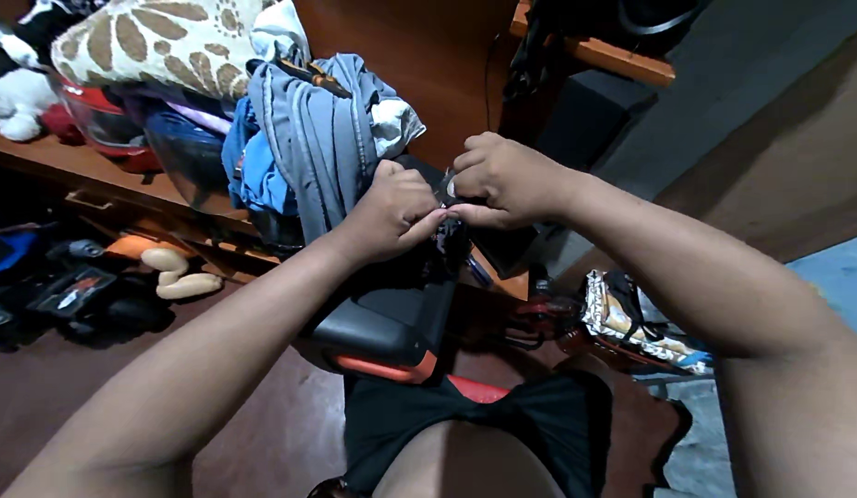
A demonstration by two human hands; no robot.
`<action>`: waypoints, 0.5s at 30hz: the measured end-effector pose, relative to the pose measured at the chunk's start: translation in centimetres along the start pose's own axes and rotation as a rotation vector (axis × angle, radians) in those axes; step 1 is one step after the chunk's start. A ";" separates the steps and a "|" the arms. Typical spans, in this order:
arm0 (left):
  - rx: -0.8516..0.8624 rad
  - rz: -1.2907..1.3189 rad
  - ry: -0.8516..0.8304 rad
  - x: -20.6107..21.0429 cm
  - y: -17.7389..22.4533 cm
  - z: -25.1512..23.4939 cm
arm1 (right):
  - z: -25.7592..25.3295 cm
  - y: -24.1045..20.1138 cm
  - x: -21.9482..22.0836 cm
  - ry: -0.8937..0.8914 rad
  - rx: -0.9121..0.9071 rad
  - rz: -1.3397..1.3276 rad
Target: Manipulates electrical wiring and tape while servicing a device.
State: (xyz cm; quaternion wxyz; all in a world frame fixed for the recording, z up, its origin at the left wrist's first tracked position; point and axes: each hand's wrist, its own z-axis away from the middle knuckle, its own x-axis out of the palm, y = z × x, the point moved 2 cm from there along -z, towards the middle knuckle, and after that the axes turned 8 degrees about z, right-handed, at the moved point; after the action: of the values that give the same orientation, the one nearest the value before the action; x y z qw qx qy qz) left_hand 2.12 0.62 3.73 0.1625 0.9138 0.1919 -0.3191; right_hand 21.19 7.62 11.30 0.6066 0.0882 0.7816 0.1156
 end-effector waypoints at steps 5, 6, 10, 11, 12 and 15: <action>0.088 0.073 -0.030 0.7 1.1 -0.5 | 1.9 -0.7 -0.5 0.115 -0.052 -0.105; 0.099 0.081 -0.032 0.9 1.4 -0.6 | 2.2 -0.9 -0.6 0.124 -0.053 -0.113; 0.137 0.092 -0.013 1.2 2.2 -1.2 | 3.2 -1.2 -1.4 0.169 -0.061 -0.110; 0.144 0.097 -0.012 1.3 2.3 -1.3 | 3.4 -1.2 -1.6 0.176 -0.065 -0.101; 0.150 0.102 -0.010 1.4 2.3 -1.4 | 3.7 -1.3 -1.8 0.181 -0.068 -0.095; 0.155 0.112 -0.008 1.8 2.6 -1.5 | 4.3 -1.6 -2.3 0.181 -0.066 -0.087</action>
State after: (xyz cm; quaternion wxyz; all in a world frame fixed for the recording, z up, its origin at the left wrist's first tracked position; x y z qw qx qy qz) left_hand 5.37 -0.54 4.16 0.1095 0.9316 0.1146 -0.3271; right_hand 25.89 5.80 11.92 0.5407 0.0232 0.8319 0.1224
